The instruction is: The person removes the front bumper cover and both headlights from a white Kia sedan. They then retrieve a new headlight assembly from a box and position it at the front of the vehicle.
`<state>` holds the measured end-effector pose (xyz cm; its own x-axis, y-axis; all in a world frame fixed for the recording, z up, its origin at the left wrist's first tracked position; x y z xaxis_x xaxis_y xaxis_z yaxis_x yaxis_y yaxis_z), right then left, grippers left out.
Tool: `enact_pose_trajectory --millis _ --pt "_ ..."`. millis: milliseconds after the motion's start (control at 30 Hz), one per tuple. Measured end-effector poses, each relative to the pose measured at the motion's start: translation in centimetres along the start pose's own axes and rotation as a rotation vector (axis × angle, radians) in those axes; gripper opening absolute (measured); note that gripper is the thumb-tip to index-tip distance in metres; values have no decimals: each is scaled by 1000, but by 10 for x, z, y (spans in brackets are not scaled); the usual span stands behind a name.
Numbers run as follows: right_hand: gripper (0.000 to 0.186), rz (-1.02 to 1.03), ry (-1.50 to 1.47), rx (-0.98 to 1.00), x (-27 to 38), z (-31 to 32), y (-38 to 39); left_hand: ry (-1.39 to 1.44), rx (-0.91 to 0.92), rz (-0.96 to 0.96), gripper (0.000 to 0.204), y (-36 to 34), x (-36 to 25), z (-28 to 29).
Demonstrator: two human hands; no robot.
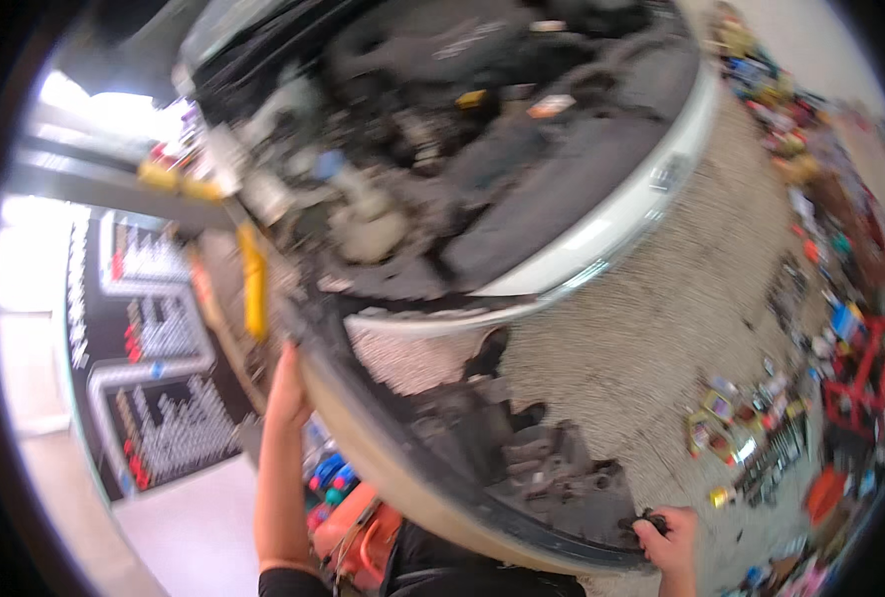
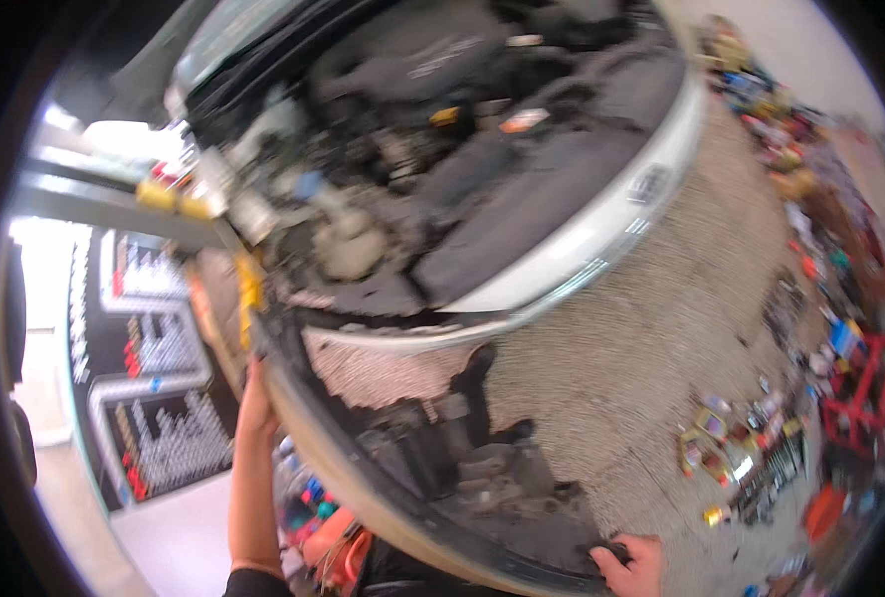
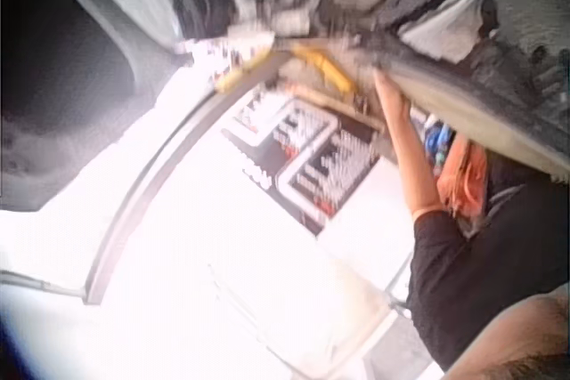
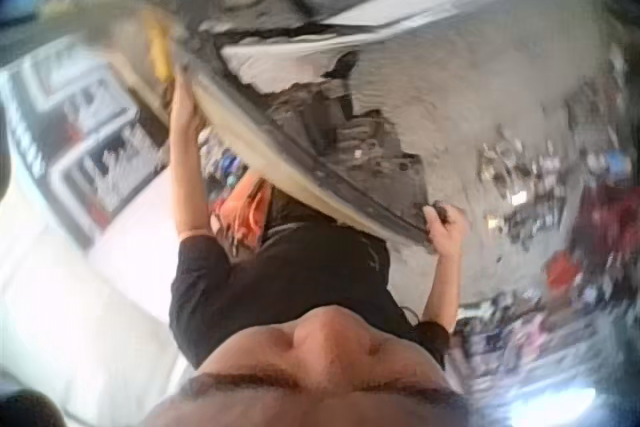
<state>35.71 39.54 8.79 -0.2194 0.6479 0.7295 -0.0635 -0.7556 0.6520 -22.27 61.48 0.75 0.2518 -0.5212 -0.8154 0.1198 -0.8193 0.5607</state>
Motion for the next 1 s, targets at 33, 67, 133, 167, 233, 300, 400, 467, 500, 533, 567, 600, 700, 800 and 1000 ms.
enact_pose_trajectory --millis 33,67,133,167,233,300,400,467,500,533,567,600,700,800,1000 --pt "28 5 33 -23 -6 10 6 42 161 -1 59 4 -2 -23" --pt "25 6 60 -56 -15 26 11 70 140 -12 62 -1 3 -49" --pt "23 -35 2 -92 -33 58 37 93 68 60 60 5 13 -84" --pt "23 -63 -77 -116 -41 65 42 74 86 123 58 -6 13 -98" --pt "23 -93 -189 -143 -59 88 53 -7 123 -10 58 -3 18 -136" --pt "22 -106 -268 -184 -78 115 58 -94 144 -6 59 -6 22 -178" --pt "23 -192 -342 -276 -102 157 75 -82 193 40 63 -4 33 -254" --pt "24 -168 -406 -324 -116 186 77 -143 295 -38 66 -8 42 -317" --pt "25 -159 -438 -335 -124 200 76 -147 335 -69 68 -10 45 -346" --pt "26 -181 -462 -366 -133 217 76 -201 348 -90 70 -17 52 -376" --pt "27 -206 -490 -397 -142 231 76 -242 379 -116 72 -22 58 -405" --pt "28 -219 -523 -439 -152 247 75 -288 426 -104 74 -25 64 -433" --pt "29 -178 -494 -517 -177 304 66 -328 503 -68 87 -39 97 -522" --pt "33 -193 -489 -547 -209 358 52 -256 567 -66 97 -44 136 -593" --pt "27 -197 -423 -540 -286 473 0 -95 581 -63 104 -55 231 -693"
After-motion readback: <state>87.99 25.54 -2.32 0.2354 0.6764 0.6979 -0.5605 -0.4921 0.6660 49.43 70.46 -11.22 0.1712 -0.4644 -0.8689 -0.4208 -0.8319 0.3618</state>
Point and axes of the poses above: each hand's wrist, its own y-axis away from the middle knuckle, its own z-axis out of the back of the hand, x = y × z, the point moved 5 cm from there along -y, towards the middle knuckle, and after that the axes turned 5 degrees about x, right-handed, at the moved point
